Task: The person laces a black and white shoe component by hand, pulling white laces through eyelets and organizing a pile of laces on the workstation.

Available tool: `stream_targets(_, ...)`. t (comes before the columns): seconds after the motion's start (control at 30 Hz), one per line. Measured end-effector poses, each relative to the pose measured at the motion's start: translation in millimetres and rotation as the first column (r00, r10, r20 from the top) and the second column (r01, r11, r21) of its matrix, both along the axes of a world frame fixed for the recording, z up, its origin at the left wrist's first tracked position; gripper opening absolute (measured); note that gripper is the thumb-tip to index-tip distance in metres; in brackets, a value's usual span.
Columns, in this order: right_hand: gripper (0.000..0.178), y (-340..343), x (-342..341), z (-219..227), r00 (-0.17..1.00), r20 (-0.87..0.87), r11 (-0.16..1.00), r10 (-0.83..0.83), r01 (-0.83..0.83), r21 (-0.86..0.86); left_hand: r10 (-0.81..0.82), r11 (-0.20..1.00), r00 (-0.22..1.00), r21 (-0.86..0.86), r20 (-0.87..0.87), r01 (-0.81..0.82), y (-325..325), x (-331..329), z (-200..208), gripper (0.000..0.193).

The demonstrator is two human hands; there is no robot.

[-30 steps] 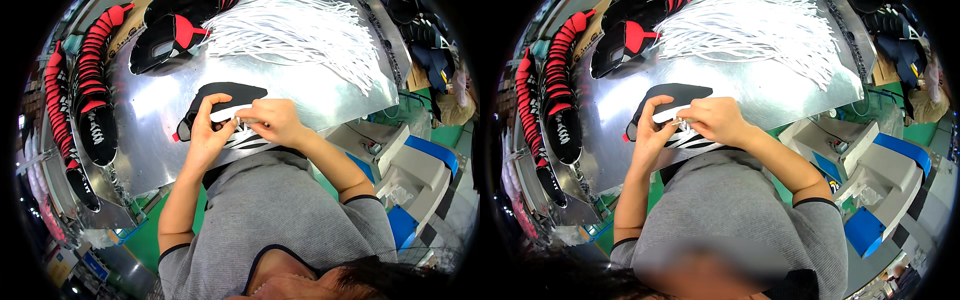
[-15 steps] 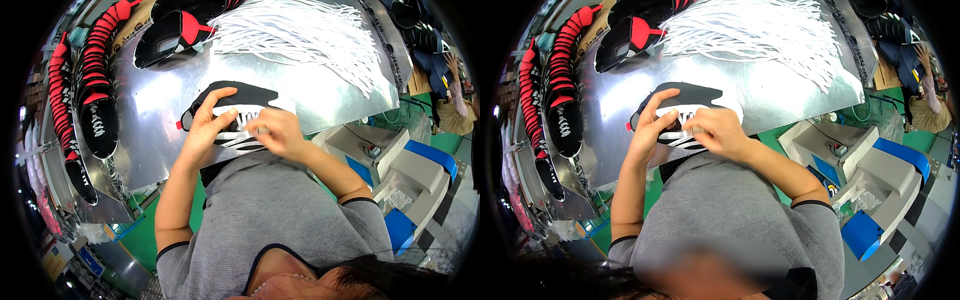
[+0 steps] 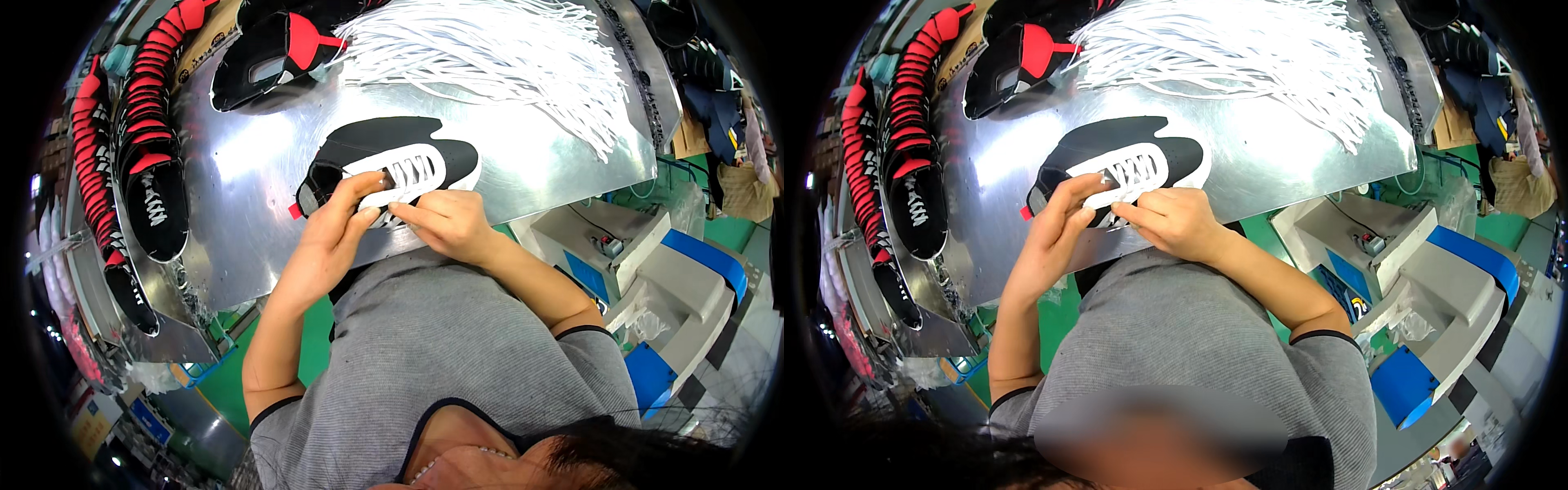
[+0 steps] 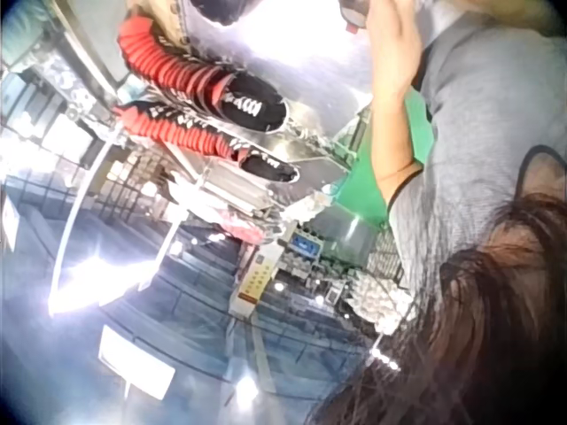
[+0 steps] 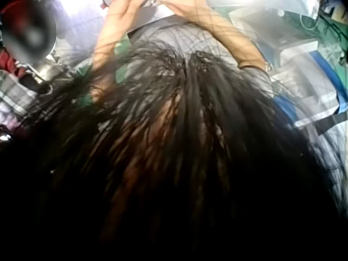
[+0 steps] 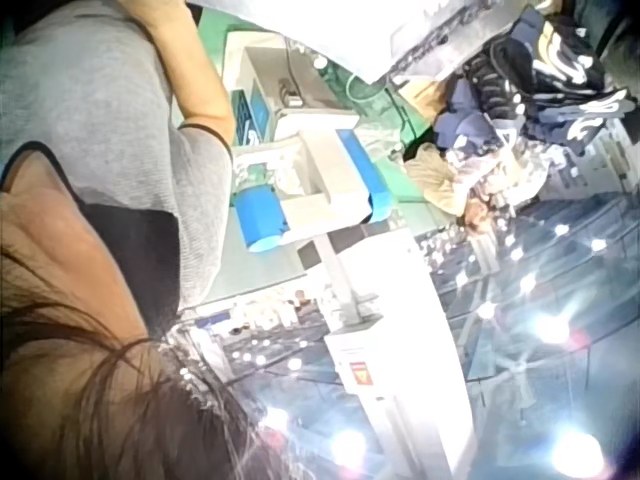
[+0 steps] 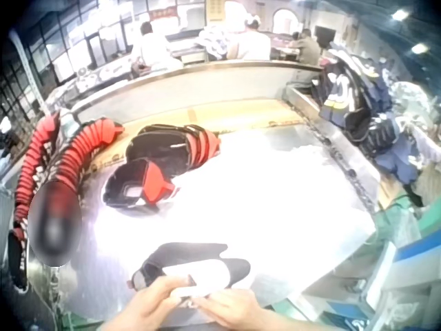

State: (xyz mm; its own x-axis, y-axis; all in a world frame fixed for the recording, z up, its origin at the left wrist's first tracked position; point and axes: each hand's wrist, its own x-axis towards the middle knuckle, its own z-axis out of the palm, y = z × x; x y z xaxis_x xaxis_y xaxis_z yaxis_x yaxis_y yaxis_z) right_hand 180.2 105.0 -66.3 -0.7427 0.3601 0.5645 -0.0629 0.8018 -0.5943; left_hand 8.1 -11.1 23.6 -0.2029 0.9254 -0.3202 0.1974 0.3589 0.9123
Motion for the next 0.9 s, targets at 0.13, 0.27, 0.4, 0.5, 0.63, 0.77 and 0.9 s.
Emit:
stream_targets(0.13, 0.042, 2, 4, 4, 0.997, 0.03, 0.993, 0.077, -0.074, -0.096, -0.113, 0.991, 0.935, 0.029, -0.337, 0.13, -8, 0, -3, 0.047)
stream_targets(0.27, 0.036, 2, 6, 8, 0.992, 0.048, 0.94, 0.119, -0.097, -0.326, -0.034, 0.98, 0.803, 0.137, -0.595, 0.143, 1, 12, -21, 0.04)
stream_targets(0.4, 0.025, -1, 10, 27, 0.996, 0.044, 0.722, 0.077, -0.025, -0.691, 0.145, 0.946, 0.796, 0.319, -0.587, 0.063, 7, 17, -32, 0.023)
stream_targets(0.5, 0.02, -3, 15, 36, 0.984, 0.17, 0.685, 0.05, 0.09, -0.723, 0.22, 0.929, 0.762, 0.369, -0.61, 0.027, 10, 22, -34, 0.022)
stream_targets(0.63, 0.018, -5, 15, 32, 0.976, 0.218, 0.766, -0.011, 0.148, -0.626, 0.233, 0.928, 0.705, 0.37, -0.67, 0.045, 7, 23, -40, 0.024)
stream_targets(0.77, 0.015, -4, 17, 37, 0.951, 0.307, 0.797, -0.027, 0.206, -0.568, 0.248, 0.911, 0.695, 0.406, -0.675, 0.069, 8, 24, -39, 0.022)
stream_targets(0.9, 0.014, -1, 17, 42, 0.931, 0.365, 0.82, -0.027, 0.229, -0.524, 0.261, 0.896, 0.711, 0.438, -0.653, 0.074, 9, 23, -40, 0.021)
